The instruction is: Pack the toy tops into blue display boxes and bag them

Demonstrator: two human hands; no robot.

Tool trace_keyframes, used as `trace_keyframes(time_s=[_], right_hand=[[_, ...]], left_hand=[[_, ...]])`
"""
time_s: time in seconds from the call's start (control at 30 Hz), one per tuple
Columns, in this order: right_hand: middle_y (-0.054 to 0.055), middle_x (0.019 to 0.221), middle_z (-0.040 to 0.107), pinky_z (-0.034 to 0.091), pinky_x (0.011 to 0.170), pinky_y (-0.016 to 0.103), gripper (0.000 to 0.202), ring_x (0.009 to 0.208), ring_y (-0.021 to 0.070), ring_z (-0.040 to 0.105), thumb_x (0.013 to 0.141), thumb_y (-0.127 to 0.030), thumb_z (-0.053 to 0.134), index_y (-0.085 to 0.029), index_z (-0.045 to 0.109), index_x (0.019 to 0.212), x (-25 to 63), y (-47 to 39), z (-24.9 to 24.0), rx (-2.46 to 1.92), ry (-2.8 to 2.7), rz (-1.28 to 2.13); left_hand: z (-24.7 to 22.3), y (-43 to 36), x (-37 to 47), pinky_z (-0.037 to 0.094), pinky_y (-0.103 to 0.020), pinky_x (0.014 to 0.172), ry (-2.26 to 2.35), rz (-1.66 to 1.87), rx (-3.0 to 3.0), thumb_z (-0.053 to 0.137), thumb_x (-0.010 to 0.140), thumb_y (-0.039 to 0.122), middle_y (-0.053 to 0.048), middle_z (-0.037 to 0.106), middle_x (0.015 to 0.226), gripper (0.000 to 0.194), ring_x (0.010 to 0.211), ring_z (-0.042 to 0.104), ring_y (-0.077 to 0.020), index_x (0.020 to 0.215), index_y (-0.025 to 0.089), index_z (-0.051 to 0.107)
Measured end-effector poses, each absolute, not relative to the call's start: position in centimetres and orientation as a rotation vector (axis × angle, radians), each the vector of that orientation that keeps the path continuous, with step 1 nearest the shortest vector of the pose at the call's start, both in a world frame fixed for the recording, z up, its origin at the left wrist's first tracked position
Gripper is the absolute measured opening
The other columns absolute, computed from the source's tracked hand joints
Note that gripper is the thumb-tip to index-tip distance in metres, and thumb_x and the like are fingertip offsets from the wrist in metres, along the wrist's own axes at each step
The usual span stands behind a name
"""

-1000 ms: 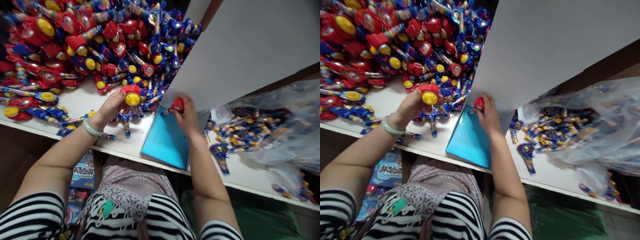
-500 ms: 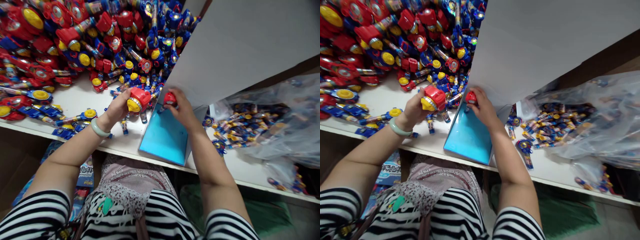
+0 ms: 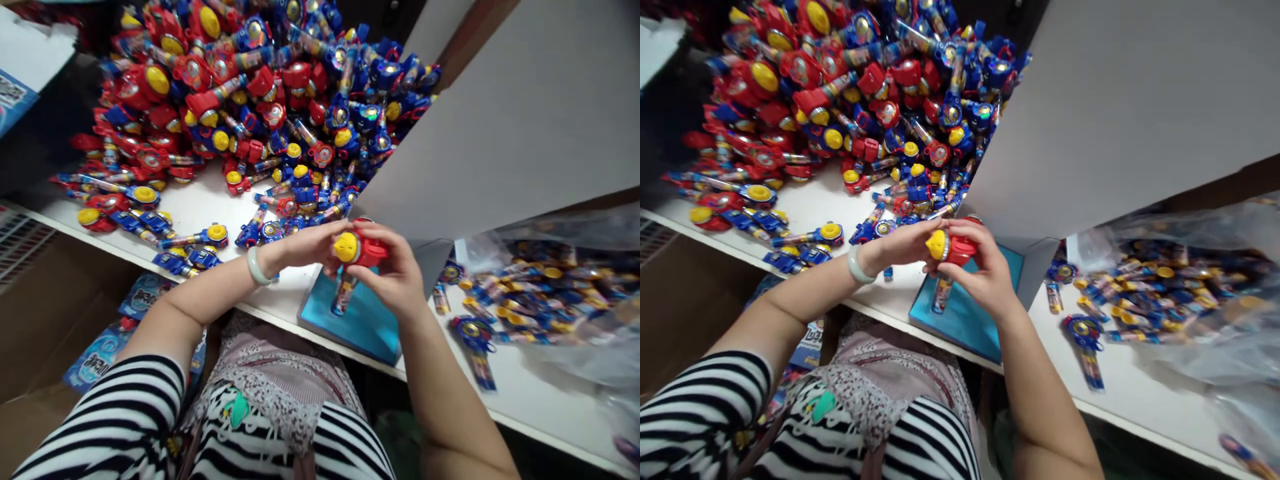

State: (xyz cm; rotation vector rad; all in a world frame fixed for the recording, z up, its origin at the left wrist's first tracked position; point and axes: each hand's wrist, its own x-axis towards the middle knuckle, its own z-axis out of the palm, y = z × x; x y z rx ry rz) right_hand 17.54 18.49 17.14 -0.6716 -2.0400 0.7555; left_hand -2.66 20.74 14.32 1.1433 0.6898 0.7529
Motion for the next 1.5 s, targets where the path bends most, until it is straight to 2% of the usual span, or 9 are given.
trace_keyframes(time_s=[0.07,0.17,0.4,0.67,0.93,1.13,1.27,1.37,1.5], right_hand=[[0.007,0.125,0.063,0.053,0.101,0.046,0.071,0.116,0.0252,0.062,0.073,-0.038,0.084,-0.030,0.052,0.135,18.9,18.3,15.9,-0.788,-1.834,0.669],[0.006,0.116,0.063,0.052,0.097,0.047,0.063,0.104,0.0243,0.064,0.067,-0.038,0.086,-0.026,0.060,0.123,20.9,18.5,14.6,-0.997,-1.651,0.429],[0.008,0.110,0.057,0.052,0.094,0.048,0.055,0.103,0.0246,0.059,0.075,-0.047,0.077,-0.023,0.056,0.119,18.2,19.6,11.1,-1.017,-1.640,0.000],[0.010,0.127,0.051,0.050,0.103,0.052,0.057,0.120,0.0269,0.053,0.085,-0.045,0.068,-0.029,0.048,0.136,18.6,18.1,10.3,-1.169,-1.897,0.206],[0.010,0.124,0.049,0.055,0.094,0.048,0.054,0.108,0.0259,0.059,0.083,-0.032,0.068,-0.032,0.054,0.136,17.3,17.8,10.4,-1.350,-1.983,0.312],[0.014,0.142,0.044,0.040,0.111,0.064,0.072,0.134,0.0354,0.045,0.079,-0.043,0.074,-0.030,0.047,0.145,16.6,16.6,12.0,-1.180,-2.045,0.376],[0.010,0.134,0.052,0.057,0.095,0.049,0.081,0.118,0.0287,0.058,0.075,-0.046,0.080,-0.033,0.042,0.145,16.1,14.7,14.8,-0.923,-1.795,0.616],[0.008,0.125,0.055,0.058,0.088,0.042,0.065,0.104,0.0255,0.063,0.072,-0.038,0.084,-0.036,0.057,0.132,17.6,14.2,15.3,-0.940,-1.658,0.524],[0.006,0.120,0.056,0.058,0.086,0.042,0.070,0.097,0.0239,0.065,0.070,-0.035,0.085,-0.037,0.055,0.134,20.5,14.0,13.0,-0.961,-1.682,0.350]], left_hand=[[14.4,23.0,-6.2,0.046,-0.028,0.055,0.951,0.948,1.368,0.059,0.088,0.053,-0.007,0.067,0.091,0.040,0.059,0.056,-0.0113,0.110,0.019,0.063],[12.8,27.2,-12.8,0.050,-0.032,0.076,1.549,1.114,1.703,0.070,0.080,0.038,-0.009,0.067,0.093,0.028,0.084,0.060,-0.0181,0.098,0.016,0.067],[7.8,29.6,-16.8,0.044,-0.048,0.090,1.844,0.263,2.142,0.068,0.074,0.029,-0.017,0.063,0.105,0.021,0.111,0.055,-0.0364,0.089,0.014,0.072],[13.8,25.4,-18.4,0.040,-0.030,0.066,1.866,0.339,1.897,0.070,0.078,0.043,0.000,0.053,0.071,0.037,0.069,0.051,-0.0150,0.102,0.015,0.061],[13.2,18.9,-12.2,0.046,-0.028,0.070,1.251,1.084,1.650,0.062,0.083,0.056,-0.004,0.059,0.085,0.045,0.079,0.055,-0.0177,0.108,0.019,0.059],[11.4,15.4,-6.7,0.047,-0.032,0.077,1.076,1.085,1.803,0.059,0.089,0.039,-0.009,0.063,0.097,0.030,0.087,0.057,-0.0198,0.108,0.017,0.058],[12.7,16.4,-5.2,0.048,-0.034,0.080,0.816,0.897,1.998,0.064,0.088,0.041,-0.011,0.066,0.103,0.037,0.089,0.060,-0.0205,0.116,0.017,0.059],[13.6,20.2,-10.3,0.045,-0.036,0.089,1.077,1.031,1.946,0.070,0.080,0.055,-0.010,0.065,0.111,0.049,0.102,0.058,-0.0219,0.113,0.019,0.062],[11.4,26.1,-21.0,0.032,-0.035,0.098,1.864,1.118,1.706,0.076,0.063,0.072,-0.006,0.058,0.102,0.074,0.118,0.042,-0.0215,0.108,0.015,0.062]])
